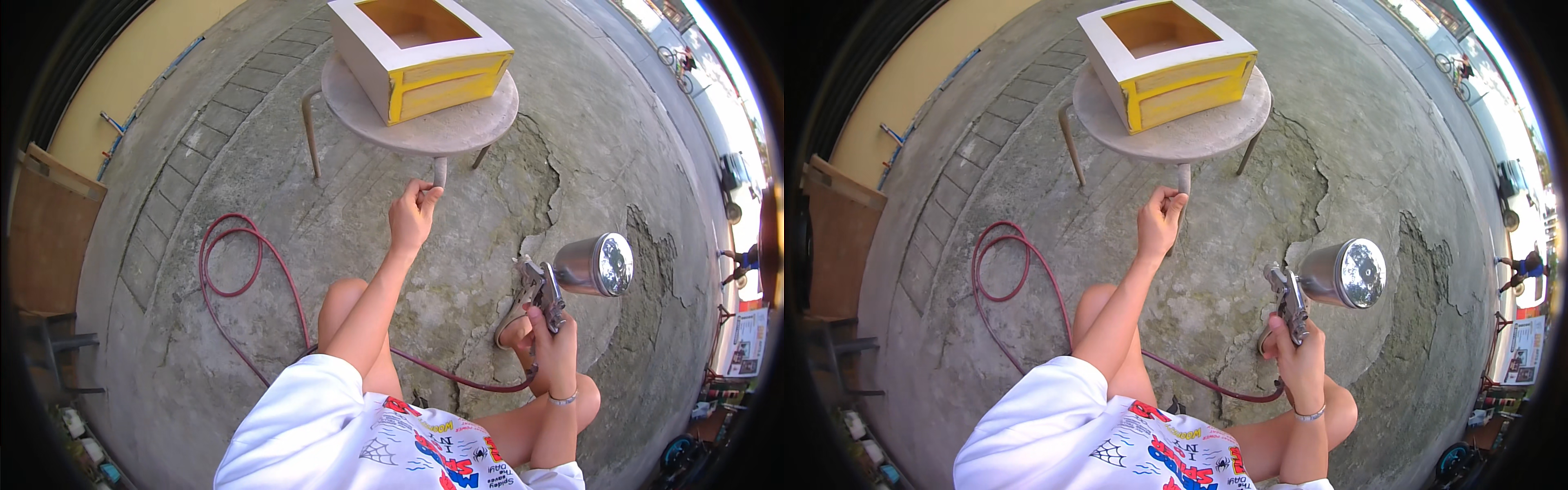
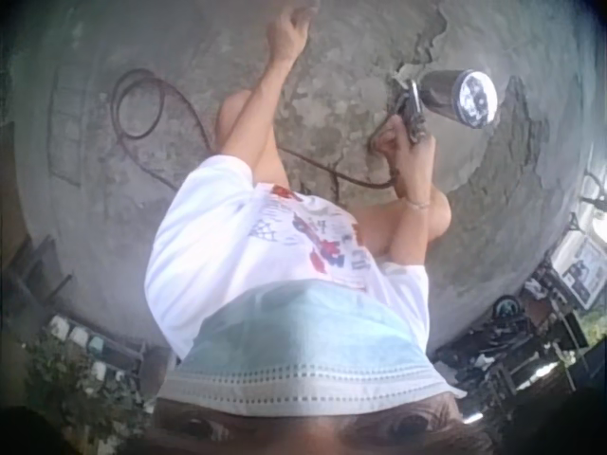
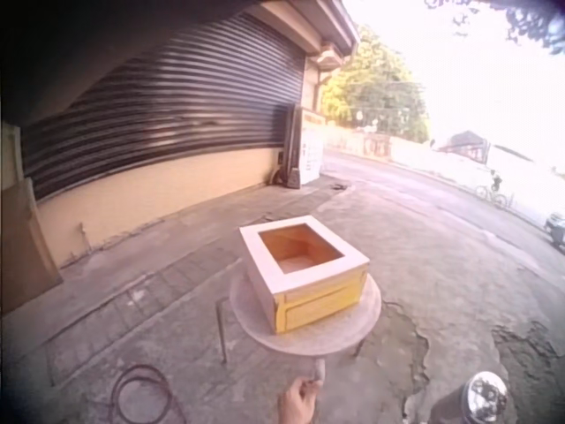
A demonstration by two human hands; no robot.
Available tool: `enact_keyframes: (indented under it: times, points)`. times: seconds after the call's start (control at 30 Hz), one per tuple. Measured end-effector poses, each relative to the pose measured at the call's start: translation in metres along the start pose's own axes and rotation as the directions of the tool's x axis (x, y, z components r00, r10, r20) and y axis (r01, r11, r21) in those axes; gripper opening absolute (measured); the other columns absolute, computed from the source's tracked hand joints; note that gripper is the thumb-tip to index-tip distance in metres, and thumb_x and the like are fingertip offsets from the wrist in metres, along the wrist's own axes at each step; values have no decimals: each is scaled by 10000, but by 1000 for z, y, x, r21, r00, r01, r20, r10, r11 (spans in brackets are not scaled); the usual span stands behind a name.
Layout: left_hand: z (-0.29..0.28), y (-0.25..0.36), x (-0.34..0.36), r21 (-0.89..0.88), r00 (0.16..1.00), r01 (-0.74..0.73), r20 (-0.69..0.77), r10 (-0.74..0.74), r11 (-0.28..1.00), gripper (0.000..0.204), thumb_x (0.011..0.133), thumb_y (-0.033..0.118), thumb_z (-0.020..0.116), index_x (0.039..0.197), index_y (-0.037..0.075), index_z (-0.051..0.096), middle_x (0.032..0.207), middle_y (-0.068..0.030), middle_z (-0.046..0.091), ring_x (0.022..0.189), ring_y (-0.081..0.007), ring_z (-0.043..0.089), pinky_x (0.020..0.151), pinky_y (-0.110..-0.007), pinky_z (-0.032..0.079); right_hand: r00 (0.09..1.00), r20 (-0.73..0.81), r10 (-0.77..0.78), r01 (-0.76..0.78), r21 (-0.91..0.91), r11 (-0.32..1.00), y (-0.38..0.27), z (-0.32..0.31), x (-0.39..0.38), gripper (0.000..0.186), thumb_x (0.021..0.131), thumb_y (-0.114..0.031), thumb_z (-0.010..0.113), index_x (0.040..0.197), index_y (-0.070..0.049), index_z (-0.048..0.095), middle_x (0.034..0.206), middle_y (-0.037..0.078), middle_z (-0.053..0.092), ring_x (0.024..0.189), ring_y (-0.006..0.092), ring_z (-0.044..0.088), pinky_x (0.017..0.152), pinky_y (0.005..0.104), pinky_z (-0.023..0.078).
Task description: The person uses a handheld spray gun connected to a hose to apply white paint to a yellow wooden box placed on a small table. The person rotates the box to access different sides and continues spraying until the box is fully covered.
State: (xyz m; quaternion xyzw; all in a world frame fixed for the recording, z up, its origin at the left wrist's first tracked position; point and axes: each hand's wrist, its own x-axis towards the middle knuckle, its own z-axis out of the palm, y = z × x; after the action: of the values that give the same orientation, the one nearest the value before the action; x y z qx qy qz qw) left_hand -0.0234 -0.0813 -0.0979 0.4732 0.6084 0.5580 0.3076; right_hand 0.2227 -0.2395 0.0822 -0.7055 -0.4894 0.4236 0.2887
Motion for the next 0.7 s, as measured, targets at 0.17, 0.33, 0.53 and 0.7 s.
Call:
enact_keyframes:
  times: [0.17, 0.33, 0.53, 0.7]
  points:
    - [2, 1, 7, 22, 998, -49, -22, 50, 999, 531, 983, 587, 634, 973, 59, 690, 577, -2, 520, 516, -157, 502, 516, -350, 394, 998, 62, -8, 10, -46, 999, 1, 1, 4, 297, 1006, -220, 717, 975, 74, 685, 640, 57, 639, 550, 127, 625, 506, 283, 479]
    - [-1, 4, 6, -19, 1000, -9, 0, 9, 1000, 513, 982, 528, 687, 970, 17, 653, 612, 8, 506, 582, -96, 437, 547, -296, 366, 999, 51, -19, 24, -108, 994, 8, 2, 4, 312, 989, -228, 738, 949, 74, 669, 632, 62, 627, 540, 141, 647, 496, 297, 477]
    - [3, -3, 6, -37, 999, -28, -29, 27, 999, 470, 992, 524, 668, 967, 55, 665, 598, -3, 520, 530, -161, 485, 527, -344, 388, 996, 92, -16, 32, -177, 984, 5, 6, 2, 322, 981, -231, 748, 912, 66, 647, 625, 57, 621, 530, 156, 665, 492, 311, 478]
    - [25, 17, -19, -65, 936, -267, -257, 243, 962, 337, 1022, 387, 666, 948, 58, 654, 644, -23, 533, 555, -196, 504, 537, -372, 396, 999, 17, -27, 28, -84, 996, 9, -2, -2, 316, 991, -225, 737, 914, 70, 652, 632, 54, 632, 533, 148, 661, 501, 300, 487]
